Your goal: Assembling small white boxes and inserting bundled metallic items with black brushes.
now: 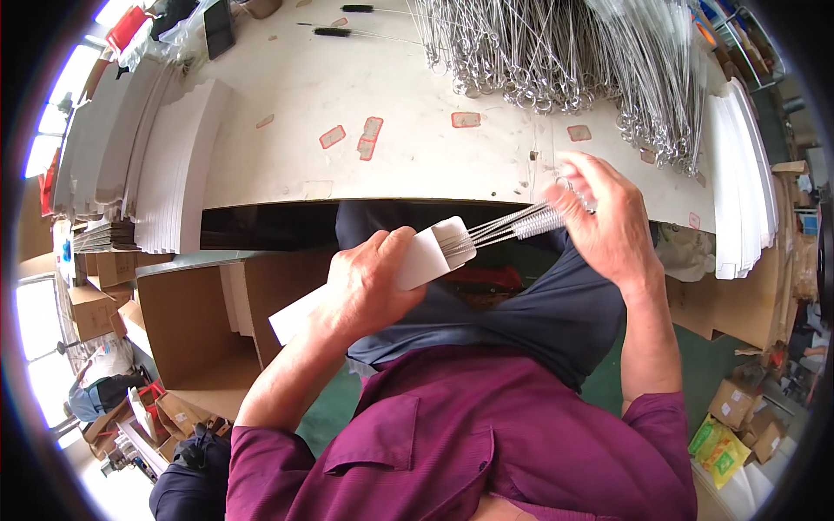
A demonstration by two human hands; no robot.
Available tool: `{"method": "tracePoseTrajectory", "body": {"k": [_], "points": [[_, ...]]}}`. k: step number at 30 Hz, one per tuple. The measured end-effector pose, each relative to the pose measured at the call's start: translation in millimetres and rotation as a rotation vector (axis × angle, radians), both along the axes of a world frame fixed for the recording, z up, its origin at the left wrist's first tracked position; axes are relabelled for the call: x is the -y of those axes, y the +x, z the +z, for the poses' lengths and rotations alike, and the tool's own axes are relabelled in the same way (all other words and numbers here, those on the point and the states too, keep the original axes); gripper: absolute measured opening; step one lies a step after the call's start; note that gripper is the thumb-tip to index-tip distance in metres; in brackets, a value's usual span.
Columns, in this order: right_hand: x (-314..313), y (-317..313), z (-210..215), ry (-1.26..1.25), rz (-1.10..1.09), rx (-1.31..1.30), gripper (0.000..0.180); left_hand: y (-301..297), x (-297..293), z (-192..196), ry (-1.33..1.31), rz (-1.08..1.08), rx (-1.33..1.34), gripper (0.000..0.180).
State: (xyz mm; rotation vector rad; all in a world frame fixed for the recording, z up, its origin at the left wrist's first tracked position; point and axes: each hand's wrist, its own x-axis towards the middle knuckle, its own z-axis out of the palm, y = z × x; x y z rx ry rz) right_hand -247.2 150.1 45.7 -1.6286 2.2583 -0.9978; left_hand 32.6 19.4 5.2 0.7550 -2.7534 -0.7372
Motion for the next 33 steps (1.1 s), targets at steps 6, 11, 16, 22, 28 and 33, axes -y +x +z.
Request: {"method": "tracePoseTrajectory", "body": {"k": [6, 11, 16, 22, 28, 33], "points": [[-4, 28, -40, -0.121, 0.062, 0.321, 0.011, -15, -10, -7, 0.076, -0.005, 0.008, 0.052], [2, 53, -52, -0.187, 0.062, 0.472, 0.015, -20, -17, -13, 0.17, 0.023, 0.023, 0.052], [7, 70, -64, -0.173, -0.081, 0.668, 0.018, -23, -23, -14, 0.218, 0.045, 0.027, 0.051], [11, 78, -80, -0.324, 0.014, 0.828, 0.008, -26, -27, -17, 0.231, 0.057, 0.011, 0.052], [10, 88, -76, -0.319, -0.028, 1.136, 0.021, -30, -34, -23, 0.163, 0.003, -0.038, 0.055], [6, 72, -71, -0.119, -0.05, 0.968, 0.025, -28, -30, -22, 0.103, 0.016, -0.026, 0.058]]}}
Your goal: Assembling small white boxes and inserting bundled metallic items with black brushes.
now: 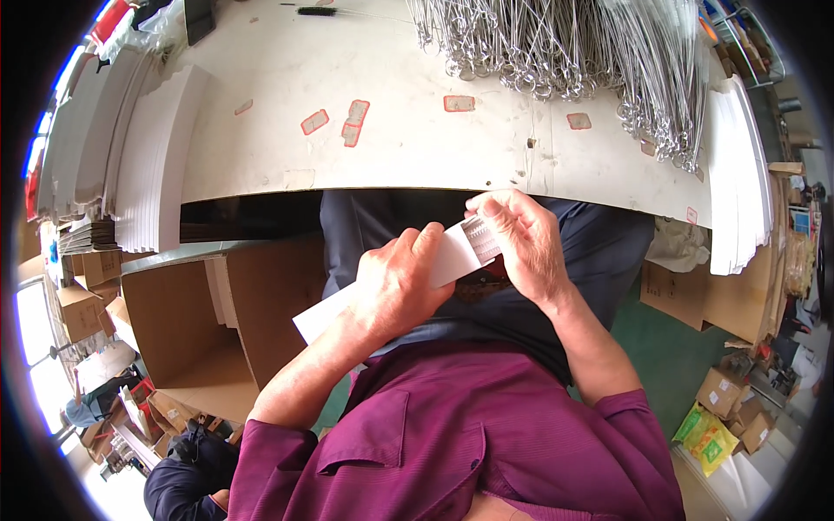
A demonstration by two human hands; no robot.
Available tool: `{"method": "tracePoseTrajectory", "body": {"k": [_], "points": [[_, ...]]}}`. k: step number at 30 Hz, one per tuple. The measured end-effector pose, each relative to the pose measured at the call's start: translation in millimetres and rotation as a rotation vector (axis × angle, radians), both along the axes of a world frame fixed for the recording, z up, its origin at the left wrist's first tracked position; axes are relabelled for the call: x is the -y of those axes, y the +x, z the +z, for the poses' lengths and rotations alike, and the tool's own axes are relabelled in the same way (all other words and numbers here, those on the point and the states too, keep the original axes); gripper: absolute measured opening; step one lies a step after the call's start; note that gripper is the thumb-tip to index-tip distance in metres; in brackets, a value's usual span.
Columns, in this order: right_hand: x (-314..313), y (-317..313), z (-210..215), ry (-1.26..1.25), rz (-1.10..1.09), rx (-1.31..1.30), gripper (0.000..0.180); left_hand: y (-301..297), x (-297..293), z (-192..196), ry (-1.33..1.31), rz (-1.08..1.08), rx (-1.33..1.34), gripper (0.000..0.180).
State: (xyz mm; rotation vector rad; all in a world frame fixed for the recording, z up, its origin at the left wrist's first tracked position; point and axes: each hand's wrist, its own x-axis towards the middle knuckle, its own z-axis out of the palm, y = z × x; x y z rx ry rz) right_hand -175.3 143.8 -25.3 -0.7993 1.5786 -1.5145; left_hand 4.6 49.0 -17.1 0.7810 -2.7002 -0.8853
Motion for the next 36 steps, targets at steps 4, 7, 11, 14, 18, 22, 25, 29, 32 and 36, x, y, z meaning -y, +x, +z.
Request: {"method": "tracePoseTrajectory", "body": {"k": [4, 7, 11, 14, 18, 22, 25, 29, 32, 36], "points": [[-6, -13, 9, 0.154, 0.079, -0.197, 0.023, 3, 2, -2, -0.09, -0.029, -0.01, 0.06], [-6, -16, 7, 0.166, 0.076, -0.299, 0.02, 4, 2, -3, -0.12, -0.049, 0.005, 0.062], [-8, -19, 6, 0.143, 0.044, -0.354, 0.02, 9, 4, -5, -0.156, -0.044, 0.038, 0.064], [-8, -19, 10, 0.146, 0.042, -0.337, 0.021, 13, 5, -9, -0.158, -0.046, 0.04, 0.065], [-6, -15, 13, 0.135, 0.034, -0.159, 0.022, 13, 5, -10, -0.172, -0.043, 0.023, 0.066], [-5, -9, 8, 0.105, 0.009, -0.005, 0.021, 13, 3, -8, -0.166, -0.048, -0.007, 0.068], [-6, 2, -3, 0.104, 0.033, -0.176, 0.015, 10, 2, -8, -0.141, -0.039, -0.014, 0.069], [-8, 14, -15, 0.026, 0.049, -0.39, 0.014, 12, -1, -17, -0.127, -0.004, -0.011, 0.068], [-9, 10, -9, -0.039, -0.053, -0.488, 0.025, 13, -1, -19, -0.084, 0.041, -0.049, 0.067], [-16, 20, -13, -0.134, 0.13, -0.81, 0.046, 11, 1, -22, -0.109, 0.014, -0.065, 0.068]]}}
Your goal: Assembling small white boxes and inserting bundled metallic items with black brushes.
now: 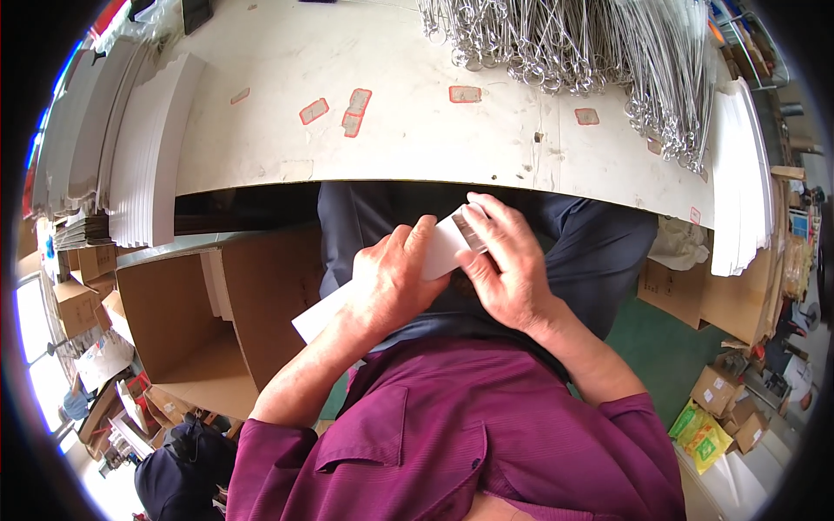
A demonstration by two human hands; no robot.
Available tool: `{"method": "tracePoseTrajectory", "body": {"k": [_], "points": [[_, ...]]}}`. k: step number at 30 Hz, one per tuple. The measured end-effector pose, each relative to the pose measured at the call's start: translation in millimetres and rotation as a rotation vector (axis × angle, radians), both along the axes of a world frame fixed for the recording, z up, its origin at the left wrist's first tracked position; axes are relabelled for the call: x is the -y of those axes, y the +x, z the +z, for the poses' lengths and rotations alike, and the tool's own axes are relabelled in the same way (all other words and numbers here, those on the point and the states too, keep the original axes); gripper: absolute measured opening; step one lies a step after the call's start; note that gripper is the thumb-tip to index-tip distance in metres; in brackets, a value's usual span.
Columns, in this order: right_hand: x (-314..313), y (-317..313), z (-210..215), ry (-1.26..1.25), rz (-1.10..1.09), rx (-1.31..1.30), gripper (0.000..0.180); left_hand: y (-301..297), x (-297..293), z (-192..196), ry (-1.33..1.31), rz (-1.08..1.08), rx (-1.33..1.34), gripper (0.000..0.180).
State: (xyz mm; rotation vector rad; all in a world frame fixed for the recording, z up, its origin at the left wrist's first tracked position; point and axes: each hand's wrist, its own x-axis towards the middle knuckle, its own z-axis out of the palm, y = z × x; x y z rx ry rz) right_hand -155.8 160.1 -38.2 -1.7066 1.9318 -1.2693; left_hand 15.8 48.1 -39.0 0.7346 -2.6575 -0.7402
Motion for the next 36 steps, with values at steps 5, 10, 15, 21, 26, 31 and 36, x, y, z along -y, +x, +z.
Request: {"method": "tracePoseTrajectory", "body": {"k": [5, 10, 15, 21, 26, 31, 36], "points": [[-4, -1, 3, 0.05, 0.005, 0.265, 0.049, 0, -2, -3, 0.056, 0.064, -0.012, 0.067], [-9, 0, 4, 0.182, 0.091, 0.291, 0.027, -1, -5, -6, 0.091, 0.068, 0.003, 0.068], [-8, -17, 16, 0.376, 0.21, 0.616, 0.029, -5, -9, 3, 0.221, 0.083, -0.01, 0.076], [-15, -12, 16, 0.302, 0.162, 0.696, 0.035, -5, -8, 11, 0.345, 0.058, -0.057, 0.072], [-11, 6, 12, 0.291, -0.049, 0.724, 0.039, -10, -11, 12, 0.442, 0.078, -0.067, 0.068], [-10, 9, 8, 0.308, -0.09, 0.364, 0.023, -7, -18, -3, 0.421, 0.072, -0.068, 0.063], [-5, 14, -1, 0.008, -0.006, 0.056, 0.021, -4, -21, -8, 0.416, 0.125, -0.087, 0.068]]}}
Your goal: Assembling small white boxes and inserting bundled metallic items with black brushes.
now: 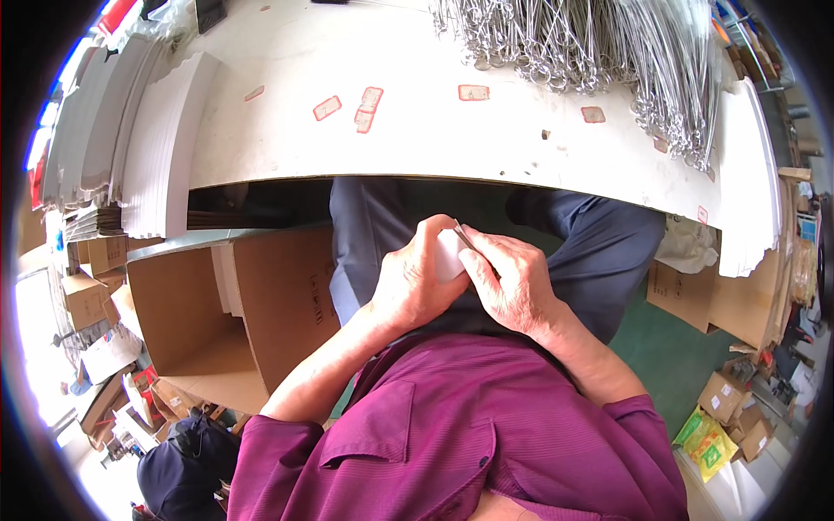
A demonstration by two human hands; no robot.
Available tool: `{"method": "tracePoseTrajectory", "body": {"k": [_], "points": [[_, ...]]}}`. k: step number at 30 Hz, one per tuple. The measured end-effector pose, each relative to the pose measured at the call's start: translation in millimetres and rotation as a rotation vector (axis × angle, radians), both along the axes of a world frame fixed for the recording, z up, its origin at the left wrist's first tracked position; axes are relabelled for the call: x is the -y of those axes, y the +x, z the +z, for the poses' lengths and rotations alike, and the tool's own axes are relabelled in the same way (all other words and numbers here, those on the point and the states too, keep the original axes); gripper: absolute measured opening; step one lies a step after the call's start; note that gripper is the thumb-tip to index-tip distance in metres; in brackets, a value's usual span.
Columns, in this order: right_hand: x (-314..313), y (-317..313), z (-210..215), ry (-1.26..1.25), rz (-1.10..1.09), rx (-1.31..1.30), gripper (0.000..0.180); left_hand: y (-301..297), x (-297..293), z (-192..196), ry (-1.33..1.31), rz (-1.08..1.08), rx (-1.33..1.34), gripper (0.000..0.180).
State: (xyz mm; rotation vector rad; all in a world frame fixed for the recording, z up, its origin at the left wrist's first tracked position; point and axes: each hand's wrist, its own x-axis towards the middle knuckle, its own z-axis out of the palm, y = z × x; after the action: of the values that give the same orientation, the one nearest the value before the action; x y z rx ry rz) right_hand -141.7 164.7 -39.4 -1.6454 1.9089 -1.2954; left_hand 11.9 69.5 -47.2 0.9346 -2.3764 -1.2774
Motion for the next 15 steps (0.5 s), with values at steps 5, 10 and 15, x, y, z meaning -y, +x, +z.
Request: {"method": "tracePoseTrajectory", "body": {"k": [5, 10, 15], "points": [[-1, 2, 5, 0.186, -0.052, 0.278, 0.021, -5, -1, 3, -0.007, 0.018, 0.122, 0.071], [7, 7, 1, 0.27, -0.103, 0.671, 0.016, -2, -3, -8, -0.189, 0.029, 0.076, 0.065], [13, 8, -8, 0.316, -0.132, 0.807, 0.012, -3, -4, -7, -0.211, 0.049, 0.082, 0.06]]}}
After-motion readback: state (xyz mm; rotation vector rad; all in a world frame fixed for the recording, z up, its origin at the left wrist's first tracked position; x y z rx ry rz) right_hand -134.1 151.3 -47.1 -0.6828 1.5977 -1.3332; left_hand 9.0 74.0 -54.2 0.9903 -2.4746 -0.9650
